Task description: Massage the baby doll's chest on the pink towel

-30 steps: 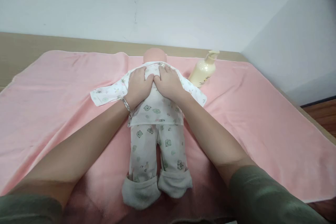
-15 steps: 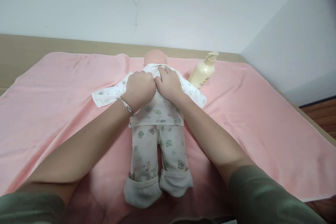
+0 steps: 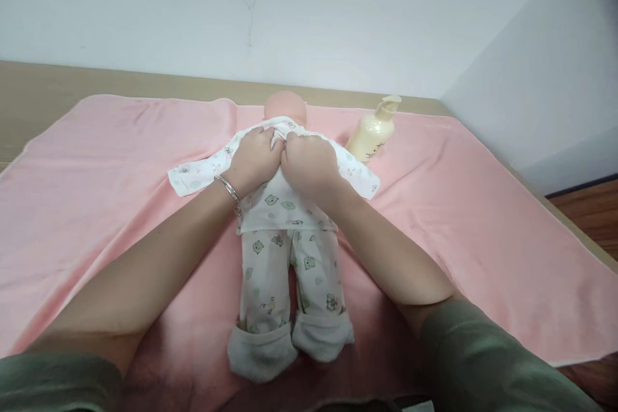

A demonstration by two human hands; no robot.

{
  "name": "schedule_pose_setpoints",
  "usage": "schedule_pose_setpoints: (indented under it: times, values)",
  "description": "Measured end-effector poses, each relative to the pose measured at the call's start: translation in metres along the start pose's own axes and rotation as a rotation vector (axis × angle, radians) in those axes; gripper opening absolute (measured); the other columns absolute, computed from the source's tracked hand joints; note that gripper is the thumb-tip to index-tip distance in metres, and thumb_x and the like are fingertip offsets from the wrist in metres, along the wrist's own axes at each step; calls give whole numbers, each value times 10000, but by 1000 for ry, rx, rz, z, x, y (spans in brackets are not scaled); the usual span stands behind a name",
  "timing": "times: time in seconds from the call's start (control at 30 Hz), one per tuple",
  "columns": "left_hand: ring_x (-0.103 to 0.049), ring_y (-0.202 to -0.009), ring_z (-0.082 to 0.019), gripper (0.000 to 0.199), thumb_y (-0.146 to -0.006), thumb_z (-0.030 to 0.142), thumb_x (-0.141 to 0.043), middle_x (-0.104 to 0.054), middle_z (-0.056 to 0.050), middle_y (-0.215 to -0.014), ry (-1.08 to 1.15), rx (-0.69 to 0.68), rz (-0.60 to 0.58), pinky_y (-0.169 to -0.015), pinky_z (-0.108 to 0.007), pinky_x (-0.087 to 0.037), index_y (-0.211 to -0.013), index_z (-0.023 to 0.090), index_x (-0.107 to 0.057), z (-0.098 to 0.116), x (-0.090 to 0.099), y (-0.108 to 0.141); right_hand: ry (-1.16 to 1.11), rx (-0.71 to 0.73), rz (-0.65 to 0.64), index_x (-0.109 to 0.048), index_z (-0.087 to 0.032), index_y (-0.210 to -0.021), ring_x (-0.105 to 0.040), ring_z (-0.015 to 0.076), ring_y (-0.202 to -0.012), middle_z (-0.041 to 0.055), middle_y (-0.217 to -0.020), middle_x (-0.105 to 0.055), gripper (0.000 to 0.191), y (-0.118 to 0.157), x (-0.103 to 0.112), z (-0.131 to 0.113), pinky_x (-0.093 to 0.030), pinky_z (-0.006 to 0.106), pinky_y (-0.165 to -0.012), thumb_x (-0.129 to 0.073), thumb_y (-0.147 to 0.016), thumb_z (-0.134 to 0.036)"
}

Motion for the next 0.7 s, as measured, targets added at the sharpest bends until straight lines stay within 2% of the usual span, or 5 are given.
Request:
schedule_pose_setpoints:
  times: [0.17,0.37,0.47,0.57,0.7]
  values:
    - [-591,-928,-260,342,-1007,289,-351,-690,-146,-974,-21,7,40,-919,-409,-504,-900,157,-648,0,3,1,-96,-22,-17,-688,-122,-989,-703,267,-894,178,-978,-741,324,-6,-2,7,-477,326,-738,-368,-1012,-168]
    - [-576,-775,-238,293,-940,189,-425,-613,-121,-783,-140,43,-55,-743,-384,-477,-728,158,-624,18,11,12,-279,-10,-76,-699,-165,-909,-681,265,-925,126,-1022,-753,347,-22,-10,27,-499,350,-790,-365,-976,-232]
    - [-585,-808,-246,289,-897,111,-416,-606,-131,-812,-192,-6,-89,-781,-398,-485,-698,146,-623,27,10,15,-260,24,-36,-703,-109,-1060,-650,316,-1174,193,-1257,-711,399,-27,-15,29,-503,412,-997,-327,-985,-217]
    - [-586,-844,-251,328,-917,116,-370,-619,-148,-881,-163,23,-83,-813,-408,-497,-760,134,-658,24,9,14,-238,20,2,-637,-33,-1274,-546,356,-1380,246,-1450,-612,473,-29,-20,30,-419,476,-1170,-302,-1019,-249]
    - [-574,-894,-285,329,-918,116,-363,-601,-156,-856,-155,-51,-65,-880,-454,-507,-772,140,-657,24,5,12,-220,0,3,-646,-46,-1268,-601,344,-1314,227,-1398,-654,467,-26,-17,29,-454,458,-1127,-305,-1027,-254]
Point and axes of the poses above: each hand's wrist, its own y-axis away from the middle knuckle, its own x-axis out of the back of the hand, z = x × y, the point moved 7 cm from there along -y, towards the middle knuckle
